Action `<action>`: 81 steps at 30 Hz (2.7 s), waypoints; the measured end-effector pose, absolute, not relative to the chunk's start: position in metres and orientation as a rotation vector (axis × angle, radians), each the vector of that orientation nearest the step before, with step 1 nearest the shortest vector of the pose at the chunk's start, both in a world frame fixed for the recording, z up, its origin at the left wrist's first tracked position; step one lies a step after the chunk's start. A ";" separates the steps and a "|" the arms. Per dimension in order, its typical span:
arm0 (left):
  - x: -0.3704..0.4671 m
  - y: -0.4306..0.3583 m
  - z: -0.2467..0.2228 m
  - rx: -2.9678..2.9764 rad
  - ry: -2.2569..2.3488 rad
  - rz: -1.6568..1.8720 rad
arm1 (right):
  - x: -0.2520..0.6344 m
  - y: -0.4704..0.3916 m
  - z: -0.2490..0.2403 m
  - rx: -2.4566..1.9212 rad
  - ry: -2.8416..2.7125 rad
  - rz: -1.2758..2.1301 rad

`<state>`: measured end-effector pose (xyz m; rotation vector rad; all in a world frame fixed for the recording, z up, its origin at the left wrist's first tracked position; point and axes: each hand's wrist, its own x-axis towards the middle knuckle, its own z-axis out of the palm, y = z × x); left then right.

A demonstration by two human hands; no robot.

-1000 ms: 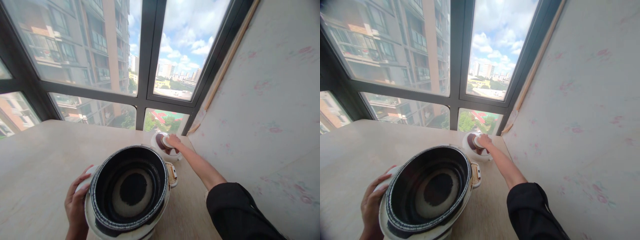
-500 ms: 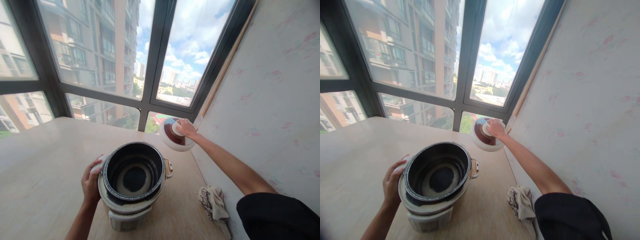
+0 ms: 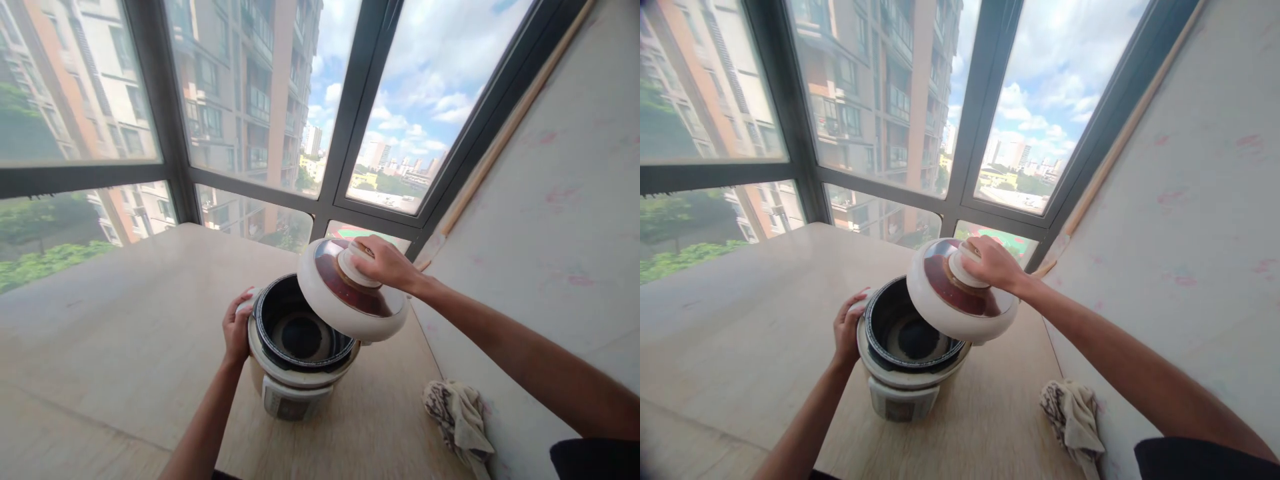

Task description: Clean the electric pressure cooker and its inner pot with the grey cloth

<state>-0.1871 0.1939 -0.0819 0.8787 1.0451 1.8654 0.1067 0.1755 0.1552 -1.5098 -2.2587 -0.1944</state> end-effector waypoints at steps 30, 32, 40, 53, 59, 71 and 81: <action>-0.184 0.193 -0.079 0.875 0.952 1.908 | 0.027 0.174 0.099 -1.568 -2.354 0.060; -0.184 0.193 -0.080 0.889 0.954 1.912 | 0.023 0.171 0.097 -1.568 -2.364 0.068; -0.184 0.194 -0.084 0.932 0.979 1.901 | 0.016 0.172 0.088 -1.627 -2.407 0.081; -0.184 0.190 -0.081 0.898 0.965 1.885 | -0.017 0.164 0.089 -2.011 -2.296 -0.182; -0.185 0.193 -0.082 0.925 0.985 1.884 | -0.004 0.163 0.081 -1.836 -2.364 -0.286; -0.188 0.192 -0.081 1.024 1.005 1.903 | 0.008 0.167 0.080 -1.629 -2.471 -0.260; -0.188 0.193 -0.082 1.037 1.032 1.893 | 0.023 0.183 0.077 -1.316 -2.639 -0.254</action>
